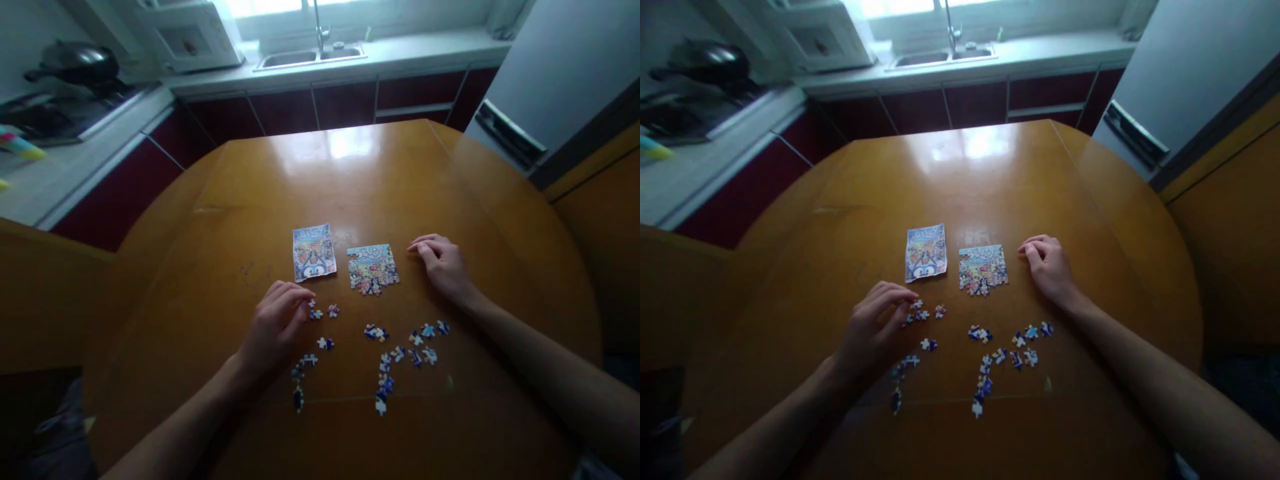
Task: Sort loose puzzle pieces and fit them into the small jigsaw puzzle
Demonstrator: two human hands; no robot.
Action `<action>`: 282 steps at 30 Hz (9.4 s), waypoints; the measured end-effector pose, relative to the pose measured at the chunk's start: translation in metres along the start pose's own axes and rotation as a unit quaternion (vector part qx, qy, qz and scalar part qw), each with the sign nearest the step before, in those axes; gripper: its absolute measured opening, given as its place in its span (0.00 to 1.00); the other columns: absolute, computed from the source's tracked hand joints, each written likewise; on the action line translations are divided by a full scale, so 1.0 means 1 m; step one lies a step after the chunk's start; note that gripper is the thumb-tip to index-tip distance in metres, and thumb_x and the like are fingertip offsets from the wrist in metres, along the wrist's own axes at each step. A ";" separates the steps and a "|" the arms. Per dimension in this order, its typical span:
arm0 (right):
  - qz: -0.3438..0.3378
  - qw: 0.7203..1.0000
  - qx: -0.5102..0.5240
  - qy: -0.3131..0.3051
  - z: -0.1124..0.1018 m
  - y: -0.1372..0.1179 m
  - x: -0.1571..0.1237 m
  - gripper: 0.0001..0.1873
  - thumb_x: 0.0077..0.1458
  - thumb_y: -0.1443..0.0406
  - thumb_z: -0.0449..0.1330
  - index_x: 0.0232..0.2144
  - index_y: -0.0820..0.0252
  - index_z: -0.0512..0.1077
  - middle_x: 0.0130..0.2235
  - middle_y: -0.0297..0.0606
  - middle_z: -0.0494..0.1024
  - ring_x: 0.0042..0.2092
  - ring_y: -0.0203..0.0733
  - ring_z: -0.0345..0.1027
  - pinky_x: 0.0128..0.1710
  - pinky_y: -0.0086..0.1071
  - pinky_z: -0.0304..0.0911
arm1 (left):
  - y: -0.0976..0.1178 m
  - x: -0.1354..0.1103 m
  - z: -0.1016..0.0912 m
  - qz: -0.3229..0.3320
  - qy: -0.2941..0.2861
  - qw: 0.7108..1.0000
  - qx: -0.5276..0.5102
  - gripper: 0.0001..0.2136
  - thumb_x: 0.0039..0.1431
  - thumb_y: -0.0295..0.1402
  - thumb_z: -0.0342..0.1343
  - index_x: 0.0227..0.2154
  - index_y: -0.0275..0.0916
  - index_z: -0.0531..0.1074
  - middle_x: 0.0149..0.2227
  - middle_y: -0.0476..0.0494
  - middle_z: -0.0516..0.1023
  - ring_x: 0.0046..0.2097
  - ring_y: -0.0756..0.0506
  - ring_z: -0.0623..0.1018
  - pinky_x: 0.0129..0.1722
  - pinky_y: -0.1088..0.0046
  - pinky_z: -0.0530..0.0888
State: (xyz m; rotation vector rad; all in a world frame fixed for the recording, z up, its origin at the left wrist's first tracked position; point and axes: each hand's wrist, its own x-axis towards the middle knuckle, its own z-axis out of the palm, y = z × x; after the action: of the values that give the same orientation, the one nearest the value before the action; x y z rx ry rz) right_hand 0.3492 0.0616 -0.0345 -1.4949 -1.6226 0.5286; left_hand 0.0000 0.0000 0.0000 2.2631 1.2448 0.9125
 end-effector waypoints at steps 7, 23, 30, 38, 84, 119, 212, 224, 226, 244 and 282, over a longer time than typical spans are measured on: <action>0.002 1.000 0.004 0.008 0.001 0.002 0.000 0.15 0.61 0.62 0.53 0.27 0.56 0.77 0.37 0.41 0.79 0.44 0.47 0.70 0.50 0.45 0.62 | -0.013 0.007 -0.011 -0.024 0.008 0.999 0.031 0.06 0.64 0.28 0.53 0.39 0.40 0.75 0.37 0.45 0.77 0.41 0.46 0.75 0.42 0.67 0.72; -0.071 0.983 -0.056 -0.160 -0.034 -0.065 -0.076 0.05 0.58 0.65 0.61 0.38 0.55 0.76 0.39 0.41 0.75 0.43 0.46 0.68 0.43 0.43 0.67 | -0.014 0.009 -0.010 -0.014 0.004 1.000 0.027 0.07 0.64 0.31 0.53 0.39 0.40 0.76 0.35 0.44 0.77 0.39 0.45 0.75 0.40 0.67 0.71; -0.108 0.964 -0.131 -0.204 -0.028 -0.065 -0.116 0.05 0.60 0.67 0.59 0.37 0.55 0.76 0.39 0.42 0.73 0.41 0.47 0.64 0.39 0.43 0.66 | -0.009 0.008 -0.007 -0.003 0.001 1.000 0.020 0.07 0.64 0.30 0.53 0.41 0.39 0.75 0.36 0.44 0.78 0.39 0.45 0.74 0.40 0.68 0.71; -0.135 0.952 -0.152 -0.227 -0.024 -0.069 -0.129 0.05 0.60 0.66 0.59 0.37 0.58 0.76 0.40 0.43 0.73 0.42 0.47 0.63 0.41 0.43 0.65 | -0.011 0.005 -0.004 -0.004 -0.017 1.000 0.019 0.06 0.65 0.30 0.54 0.40 0.39 0.75 0.37 0.44 0.78 0.41 0.45 0.75 0.42 0.66 0.71; -0.145 0.942 -0.226 -0.201 0.023 -0.107 -0.115 0.11 0.56 0.58 0.65 0.28 0.60 0.73 0.36 0.40 0.74 0.41 0.46 0.62 0.41 0.38 0.58 | 0.005 0.002 0.001 -0.001 -0.042 0.999 0.009 0.06 0.66 0.30 0.53 0.39 0.39 0.75 0.38 0.44 0.77 0.42 0.45 0.74 0.43 0.66 0.71; -0.131 0.960 -0.125 -0.212 -0.011 -0.088 -0.139 0.04 0.58 0.65 0.63 0.31 0.58 0.73 0.39 0.41 0.75 0.43 0.46 0.63 0.44 0.41 0.64 | 0.005 0.001 0.001 0.013 -0.039 0.999 0.007 0.06 0.66 0.31 0.53 0.39 0.40 0.75 0.38 0.43 0.78 0.42 0.45 0.75 0.43 0.65 0.72; 0.062 0.991 0.051 -0.106 -0.028 -0.066 -0.085 0.09 0.56 0.62 0.63 0.38 0.59 0.79 0.36 0.41 0.81 0.36 0.44 0.74 0.37 0.39 0.70 | 0.000 0.000 0.002 -0.006 -0.063 0.998 -0.001 0.07 0.66 0.30 0.51 0.40 0.39 0.75 0.38 0.43 0.76 0.42 0.46 0.74 0.43 0.66 0.72; 0.089 0.981 0.089 -0.150 -0.022 -0.063 -0.071 0.12 0.56 0.62 0.63 0.41 0.59 0.80 0.40 0.44 0.83 0.40 0.46 0.77 0.40 0.43 0.73 | -0.005 -0.001 0.002 -0.015 -0.074 0.997 0.009 0.07 0.66 0.29 0.51 0.41 0.39 0.75 0.39 0.43 0.77 0.42 0.46 0.74 0.43 0.67 0.72; 0.070 0.982 0.064 -0.161 -0.024 -0.056 -0.072 0.11 0.57 0.62 0.62 0.41 0.58 0.80 0.39 0.42 0.82 0.39 0.45 0.75 0.40 0.41 0.72 | -0.006 -0.001 0.002 -0.016 -0.074 0.997 0.013 0.08 0.66 0.30 0.51 0.40 0.40 0.75 0.39 0.43 0.77 0.42 0.46 0.74 0.44 0.68 0.72; -0.007 0.985 -0.052 -0.165 -0.053 -0.037 -0.086 0.09 0.56 0.67 0.62 0.40 0.53 0.78 0.42 0.40 0.75 0.47 0.46 0.68 0.49 0.44 0.66 | -0.007 0.002 0.000 -0.023 -0.069 0.997 0.018 0.08 0.65 0.35 0.52 0.40 0.40 0.76 0.39 0.43 0.77 0.41 0.45 0.76 0.42 0.67 0.72; 0.037 0.980 -0.171 -0.098 -0.042 -0.064 -0.163 0.09 0.55 0.60 0.66 0.29 0.56 0.71 0.37 0.39 0.72 0.42 0.48 0.64 0.42 0.42 0.62 | -0.002 0.005 -0.006 -0.027 -0.039 0.998 0.028 0.09 0.65 0.37 0.53 0.38 0.40 0.76 0.37 0.46 0.77 0.40 0.46 0.76 0.41 0.70 0.72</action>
State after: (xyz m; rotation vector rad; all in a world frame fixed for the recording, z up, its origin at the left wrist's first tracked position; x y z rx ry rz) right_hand 0.3332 -0.1160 -0.0097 -1.8065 -1.8883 0.4652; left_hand -0.0040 0.0055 0.0045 2.2725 1.3055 0.7717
